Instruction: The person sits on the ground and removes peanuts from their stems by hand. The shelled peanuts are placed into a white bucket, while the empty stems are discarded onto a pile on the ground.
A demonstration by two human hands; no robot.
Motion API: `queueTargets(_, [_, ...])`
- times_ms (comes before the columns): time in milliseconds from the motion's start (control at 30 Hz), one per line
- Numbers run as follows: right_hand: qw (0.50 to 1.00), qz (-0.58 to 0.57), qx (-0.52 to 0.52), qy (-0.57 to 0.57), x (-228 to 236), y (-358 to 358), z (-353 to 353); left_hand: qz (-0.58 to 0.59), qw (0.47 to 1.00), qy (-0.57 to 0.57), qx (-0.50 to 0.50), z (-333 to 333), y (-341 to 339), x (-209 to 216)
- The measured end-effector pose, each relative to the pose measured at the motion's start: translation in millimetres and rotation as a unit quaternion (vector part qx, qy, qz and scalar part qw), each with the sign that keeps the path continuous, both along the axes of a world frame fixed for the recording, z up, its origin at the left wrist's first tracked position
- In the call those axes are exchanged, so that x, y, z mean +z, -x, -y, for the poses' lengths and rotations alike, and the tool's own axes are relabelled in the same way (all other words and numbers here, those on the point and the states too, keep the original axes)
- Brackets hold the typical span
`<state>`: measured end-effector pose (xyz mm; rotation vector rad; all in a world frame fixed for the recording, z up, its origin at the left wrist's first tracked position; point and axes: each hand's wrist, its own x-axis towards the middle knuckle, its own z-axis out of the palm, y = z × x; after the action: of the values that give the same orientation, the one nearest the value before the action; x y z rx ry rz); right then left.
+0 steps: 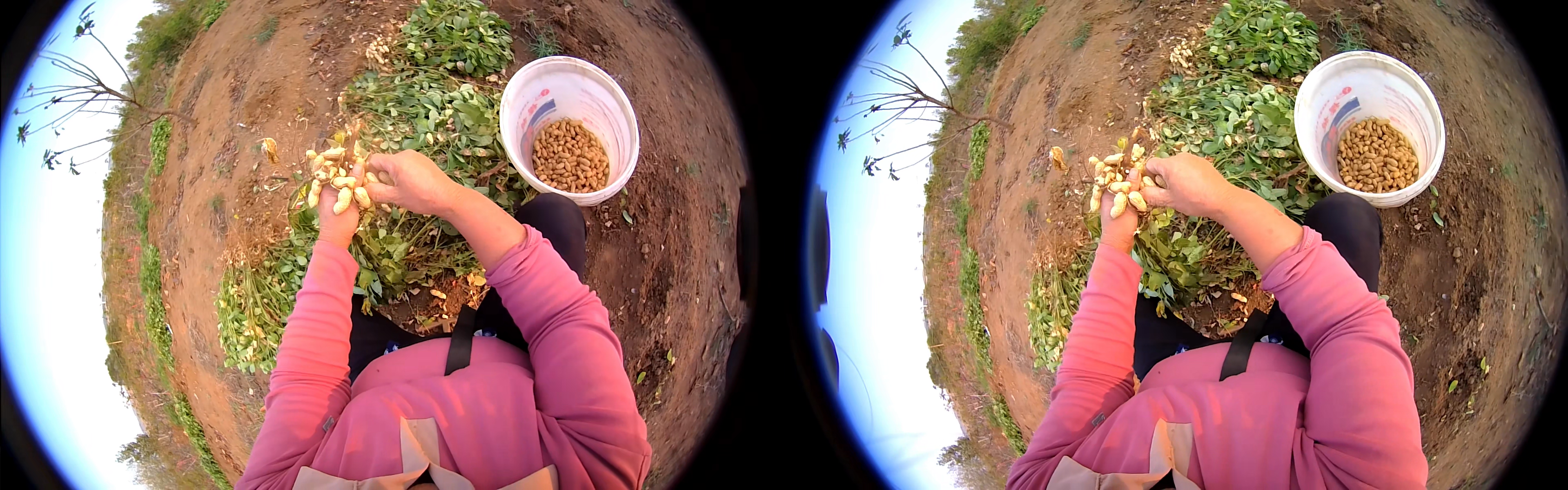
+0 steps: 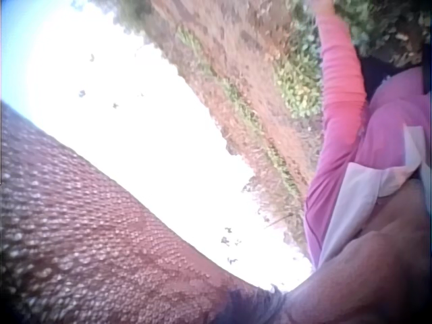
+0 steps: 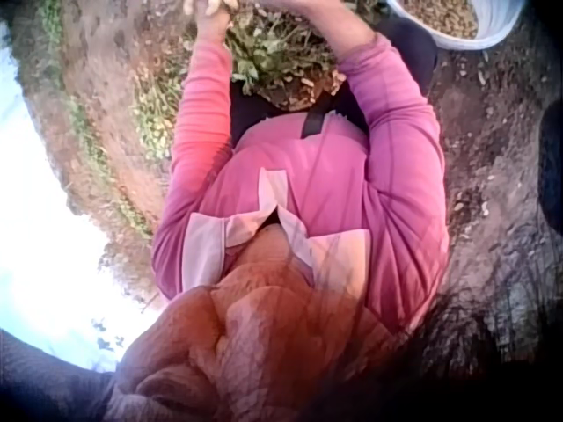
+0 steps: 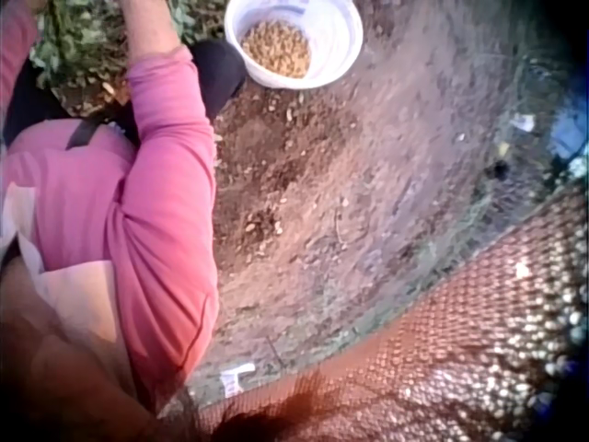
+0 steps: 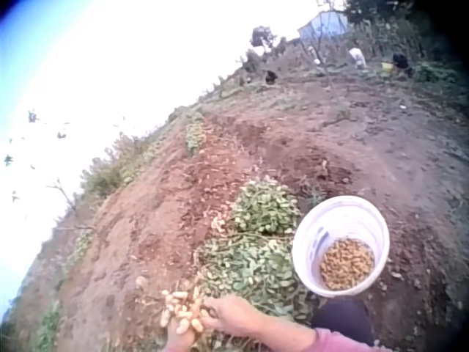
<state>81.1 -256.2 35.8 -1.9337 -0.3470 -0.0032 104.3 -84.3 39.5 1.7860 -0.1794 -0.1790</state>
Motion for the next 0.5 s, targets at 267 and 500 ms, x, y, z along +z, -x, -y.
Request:
queueTargets(267, [0.928,-0.159,0.101,-0.322,3.6,10.5,-5.7,0.047,0.985,-0.108,0.125,-10.7,-29.8,-4.2])
queueTargets(500, [0.867,-0.234,0.019,-0.44,-14.9,-5.8,-9.3,0.125,0.983,-0.11,0.075,0.4,-23.8,-1.8])
